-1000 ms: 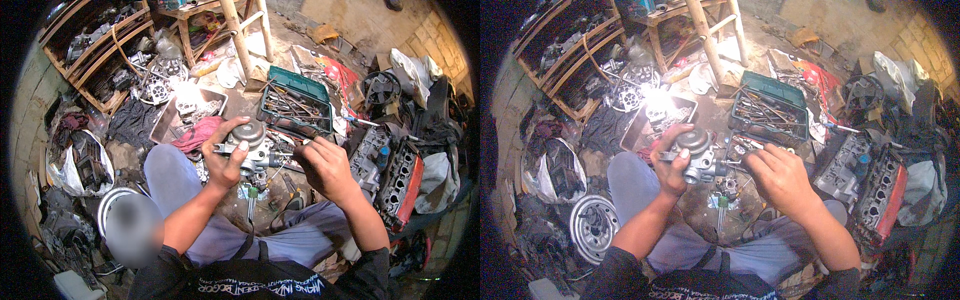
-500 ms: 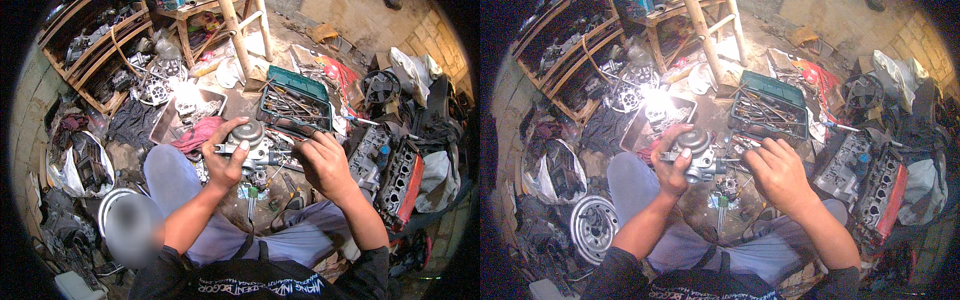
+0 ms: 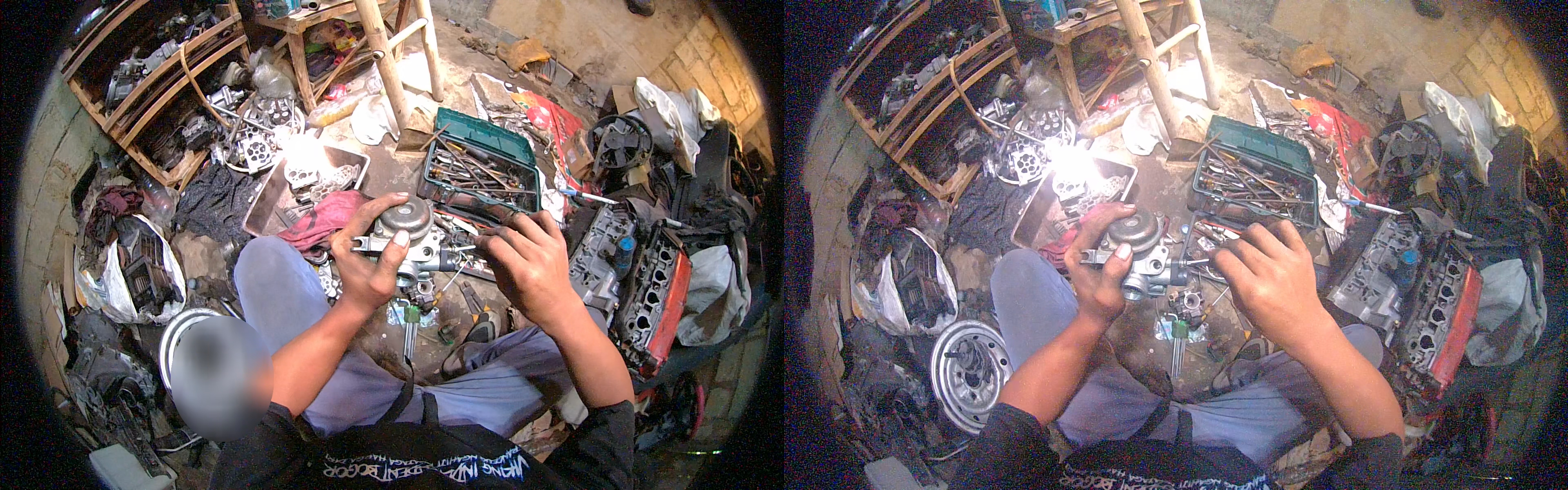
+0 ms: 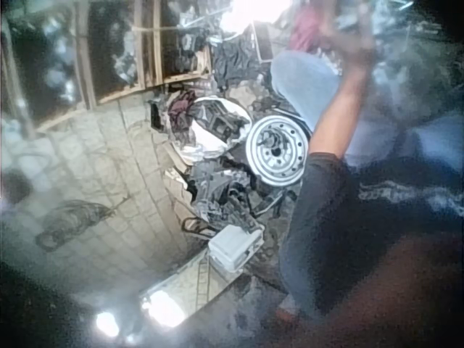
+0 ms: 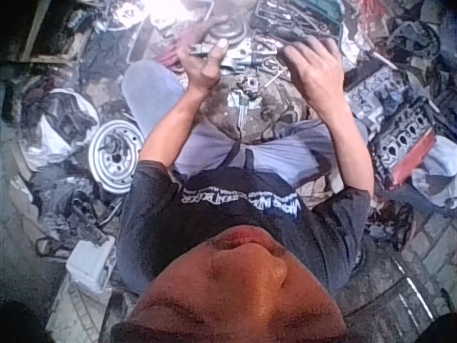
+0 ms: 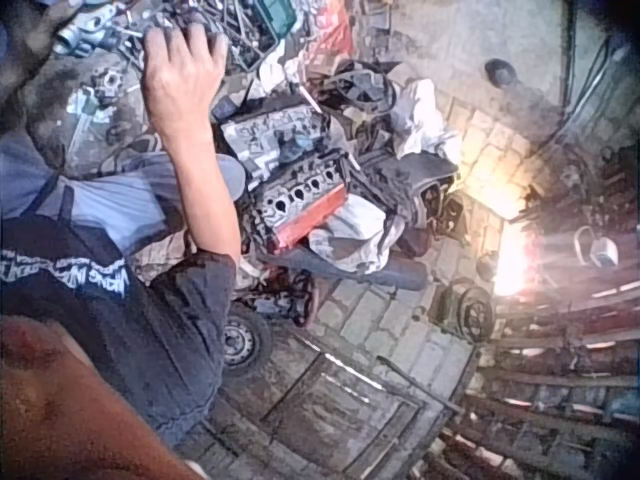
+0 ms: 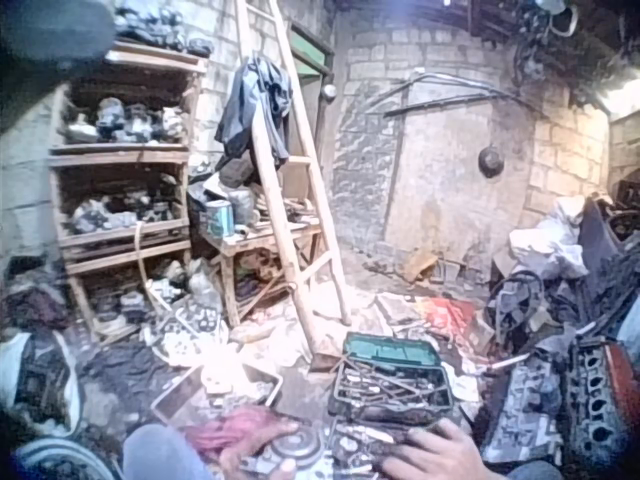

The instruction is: The person sits on the floor and works on a carburetor, using a screwdriver to adjust internal components. They repeatedly turn the carburetor over and manipulate small parts with their hands and tools.

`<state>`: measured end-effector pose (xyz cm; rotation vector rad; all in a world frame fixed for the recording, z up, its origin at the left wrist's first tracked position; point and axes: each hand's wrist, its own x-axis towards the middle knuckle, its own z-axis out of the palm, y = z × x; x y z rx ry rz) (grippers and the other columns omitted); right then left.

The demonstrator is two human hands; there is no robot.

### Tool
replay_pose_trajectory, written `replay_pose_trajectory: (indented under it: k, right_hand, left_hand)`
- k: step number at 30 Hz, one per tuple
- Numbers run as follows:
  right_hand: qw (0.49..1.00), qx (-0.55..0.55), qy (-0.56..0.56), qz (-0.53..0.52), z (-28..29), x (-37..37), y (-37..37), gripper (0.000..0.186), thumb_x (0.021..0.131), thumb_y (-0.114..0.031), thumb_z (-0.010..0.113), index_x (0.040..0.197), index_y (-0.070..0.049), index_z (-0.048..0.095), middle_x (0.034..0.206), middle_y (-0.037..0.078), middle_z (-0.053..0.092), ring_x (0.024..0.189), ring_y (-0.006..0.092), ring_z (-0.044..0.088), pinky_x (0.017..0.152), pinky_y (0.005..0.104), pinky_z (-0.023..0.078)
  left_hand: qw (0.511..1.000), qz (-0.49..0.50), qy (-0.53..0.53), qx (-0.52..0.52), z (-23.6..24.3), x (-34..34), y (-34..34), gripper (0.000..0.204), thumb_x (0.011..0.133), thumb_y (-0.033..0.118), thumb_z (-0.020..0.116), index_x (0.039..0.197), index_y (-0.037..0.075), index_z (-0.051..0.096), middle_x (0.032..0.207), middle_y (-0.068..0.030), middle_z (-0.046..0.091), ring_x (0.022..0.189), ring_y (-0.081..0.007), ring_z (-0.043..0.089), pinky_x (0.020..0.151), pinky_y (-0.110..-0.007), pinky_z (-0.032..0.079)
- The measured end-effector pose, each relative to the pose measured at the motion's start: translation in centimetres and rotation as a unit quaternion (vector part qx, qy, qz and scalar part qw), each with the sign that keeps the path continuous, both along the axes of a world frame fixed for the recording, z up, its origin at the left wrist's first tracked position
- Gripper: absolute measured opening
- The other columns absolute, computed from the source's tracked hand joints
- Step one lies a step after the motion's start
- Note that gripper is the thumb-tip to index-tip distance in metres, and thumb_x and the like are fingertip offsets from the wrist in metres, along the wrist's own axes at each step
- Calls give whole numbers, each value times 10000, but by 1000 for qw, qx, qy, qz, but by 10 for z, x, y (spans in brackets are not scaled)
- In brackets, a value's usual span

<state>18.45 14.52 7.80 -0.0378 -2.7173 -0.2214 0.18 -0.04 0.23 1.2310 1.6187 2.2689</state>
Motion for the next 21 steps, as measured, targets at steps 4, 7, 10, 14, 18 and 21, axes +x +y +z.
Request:
replay_pose_trajectory:
  k: [4, 7, 10, 14, 18, 21]
  right_hand:
    - [1000, -5, -2, 15, 0, 1, 1, 270, 746, -105, 719, 1012, -84, 679, 847, 59, 631, 849, 243, 612, 753, 398, 452]
    - [999, -48, 17, -6, -8, 1, -2, 267, 731, -121, 690, 996, -91, 675, 864, 55, 647, 855, 244, 609, 775, 398, 464]
    - [999, -53, 3, 1, -5, 2, -1, 261, 728, -130, 659, 986, -88, 670, 888, 55, 662, 867, 246, 608, 797, 402, 473]
    - [1000, -5, -13, 22, 5, 2, -2, 281, 727, -63, 755, 997, -61, 676, 844, 76, 641, 844, 255, 611, 734, 380, 451]
    - [1000, -16, 1, 1, 4, 0, -6, 256, 726, -93, 724, 974, -77, 665, 855, 63, 645, 881, 262, 617, 762, 381, 469]
    - [998, -51, 24, -5, -5, -1, -2, 253, 733, -137, 661, 983, -100, 655, 864, 38, 642, 883, 253, 609, 782, 385, 483]
  left_hand:
    - [1000, -3, -13, 6, 0, -1, 0, 425, 832, 208, 657, 1146, -77, 674, 1093, -173, 707, 1024, -226, 674, 951, -331, 497]
    - [1000, -1, -12, 1, 1, -1, 1, 420, 833, 205, 656, 1144, -77, 676, 1094, -174, 706, 1024, -226, 673, 954, -331, 495]
    - [1000, 0, -13, 4, 0, -1, 0, 418, 831, 200, 658, 1142, -79, 676, 1096, -173, 706, 1028, -228, 672, 958, -332, 493]
    - [1000, 2, -17, 7, -1, -2, 1, 418, 827, 194, 663, 1140, -82, 676, 1096, -173, 708, 1036, -231, 671, 963, -335, 492]
    - [1000, -3, -22, 8, 1, -1, 0, 418, 826, 197, 663, 1136, -83, 677, 1106, -175, 708, 1048, -233, 669, 972, -336, 489]
    - [1000, -8, -23, 10, 2, 0, 1, 416, 825, 195, 659, 1132, -84, 678, 1110, -178, 708, 1051, -234, 669, 975, -336, 488]
